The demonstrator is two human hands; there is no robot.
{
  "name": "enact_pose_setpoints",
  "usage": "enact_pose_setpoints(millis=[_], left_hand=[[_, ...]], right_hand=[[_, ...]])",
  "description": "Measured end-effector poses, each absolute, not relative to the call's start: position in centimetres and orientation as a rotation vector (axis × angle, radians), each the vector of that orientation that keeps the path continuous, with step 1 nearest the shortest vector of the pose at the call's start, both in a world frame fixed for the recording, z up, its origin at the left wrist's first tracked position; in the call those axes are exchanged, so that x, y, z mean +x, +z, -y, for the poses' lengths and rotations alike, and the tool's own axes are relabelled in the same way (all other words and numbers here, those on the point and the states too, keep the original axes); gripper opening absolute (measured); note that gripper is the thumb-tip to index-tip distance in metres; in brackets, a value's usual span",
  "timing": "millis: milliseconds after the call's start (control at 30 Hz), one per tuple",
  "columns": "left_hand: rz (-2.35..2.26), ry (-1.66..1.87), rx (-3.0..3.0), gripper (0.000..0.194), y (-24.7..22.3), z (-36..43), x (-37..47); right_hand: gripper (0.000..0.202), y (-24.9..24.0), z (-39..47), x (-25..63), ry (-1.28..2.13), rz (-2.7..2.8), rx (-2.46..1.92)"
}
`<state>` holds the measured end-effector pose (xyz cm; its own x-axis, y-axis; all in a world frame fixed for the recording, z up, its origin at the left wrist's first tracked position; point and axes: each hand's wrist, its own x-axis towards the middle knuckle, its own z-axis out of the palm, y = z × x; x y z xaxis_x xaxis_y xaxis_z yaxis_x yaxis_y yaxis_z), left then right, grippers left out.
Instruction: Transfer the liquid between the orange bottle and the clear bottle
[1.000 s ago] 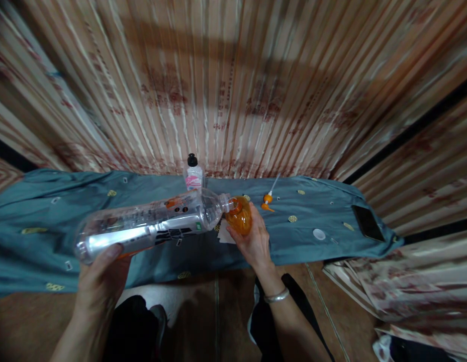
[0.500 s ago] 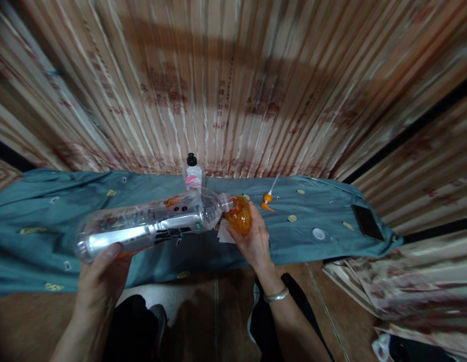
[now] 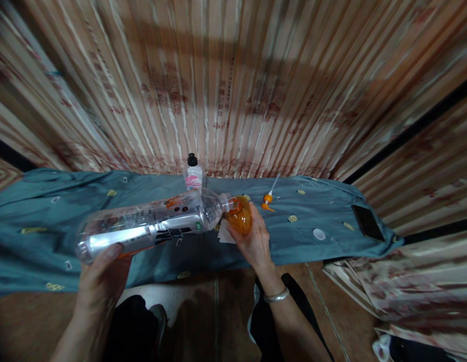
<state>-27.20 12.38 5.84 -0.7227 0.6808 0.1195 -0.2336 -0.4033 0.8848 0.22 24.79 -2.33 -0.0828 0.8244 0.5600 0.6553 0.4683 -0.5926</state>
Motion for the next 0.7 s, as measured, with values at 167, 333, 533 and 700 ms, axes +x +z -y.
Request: enact_pose_setpoints(millis=[167,333,533,700], left_hand=[[-1.233,2.141,0.629,0.067,5.79,-12.45,-27.13],[-1.237,2.143,0.601,0.069,6.13,-12.61,-26.93],[-1.26,2.116,0.602,0.069,6.37,-12.35,-26.88],[-1.253,2.131,0.597,0.073,6.01,-12.34,-27.08]], right_hand=[[0.093,-2.41,-24.86,0.29,0.231,1.814,-1.246],[0.093,-2.6,-24.91,0.28,0.2,1.799,-1.229],[0.092,-2.51,-24.86,0.26,0.198,1.805,-1.243],[0.092,-2.34,-24.8,0.27,0.209,1.812,-1.252]])
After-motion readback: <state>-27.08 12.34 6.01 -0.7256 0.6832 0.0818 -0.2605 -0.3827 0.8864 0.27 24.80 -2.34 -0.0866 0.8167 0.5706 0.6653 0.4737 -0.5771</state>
